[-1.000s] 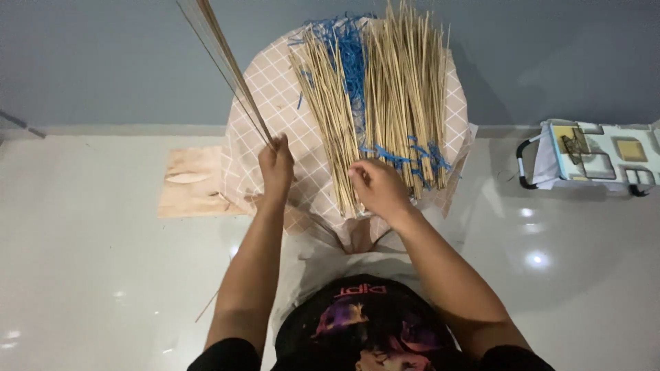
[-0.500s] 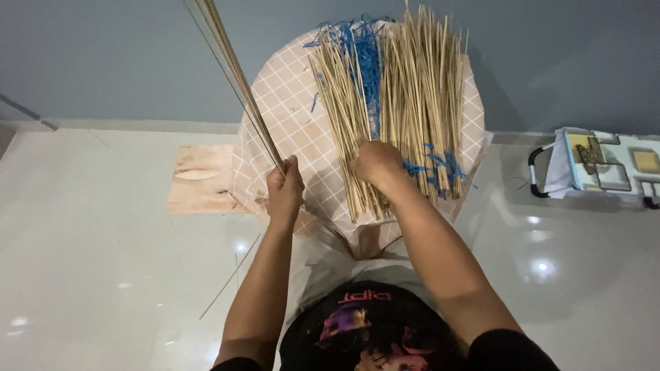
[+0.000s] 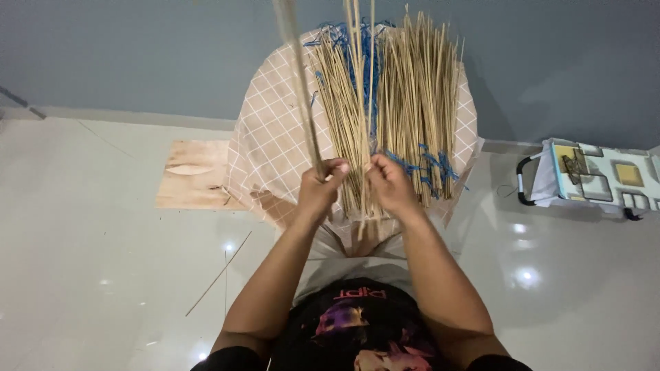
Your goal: Gathering thin bamboo sticks into small bundles and securing them with blue plastic string.
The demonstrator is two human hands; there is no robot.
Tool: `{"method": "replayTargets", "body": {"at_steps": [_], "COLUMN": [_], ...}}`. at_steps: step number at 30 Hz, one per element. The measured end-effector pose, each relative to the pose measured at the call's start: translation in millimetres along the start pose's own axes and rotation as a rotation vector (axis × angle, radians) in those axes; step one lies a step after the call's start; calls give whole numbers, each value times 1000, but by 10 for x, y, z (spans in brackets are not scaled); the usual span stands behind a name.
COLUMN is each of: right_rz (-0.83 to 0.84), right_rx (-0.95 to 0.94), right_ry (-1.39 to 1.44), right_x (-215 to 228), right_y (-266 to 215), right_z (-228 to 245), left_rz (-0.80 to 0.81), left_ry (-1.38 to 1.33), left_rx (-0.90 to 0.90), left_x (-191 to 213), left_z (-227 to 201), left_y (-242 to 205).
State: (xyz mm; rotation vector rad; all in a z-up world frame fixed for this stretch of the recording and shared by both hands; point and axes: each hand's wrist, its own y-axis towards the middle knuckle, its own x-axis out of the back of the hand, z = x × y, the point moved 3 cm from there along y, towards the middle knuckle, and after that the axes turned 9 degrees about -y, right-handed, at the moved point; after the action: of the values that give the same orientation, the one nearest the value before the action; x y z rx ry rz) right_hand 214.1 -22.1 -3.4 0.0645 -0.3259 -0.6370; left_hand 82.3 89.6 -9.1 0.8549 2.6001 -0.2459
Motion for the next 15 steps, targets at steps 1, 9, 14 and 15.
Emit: {"method": "replayTargets", "body": {"at_steps": [1,9,14,15], "right_rz": [-3,-129,-235,-250], "right_rx": [5,98,40,28], "right_ry": [0,52,152,192], "right_x": [-64,-272,-332,-342], "right_y": [-38,-216,-173,-139], "right_z": [14,72,-186,-284], "left_rz": [4,-102,-91,-69], "left_ry": [1,-227,-89,-31], "left_rx": [-4,46,-74,-95], "left_x": [-30,-153,-164,-214], "left_z": [67,256,-71,-237], "left_y": [-11,-150,-265,-329]}}
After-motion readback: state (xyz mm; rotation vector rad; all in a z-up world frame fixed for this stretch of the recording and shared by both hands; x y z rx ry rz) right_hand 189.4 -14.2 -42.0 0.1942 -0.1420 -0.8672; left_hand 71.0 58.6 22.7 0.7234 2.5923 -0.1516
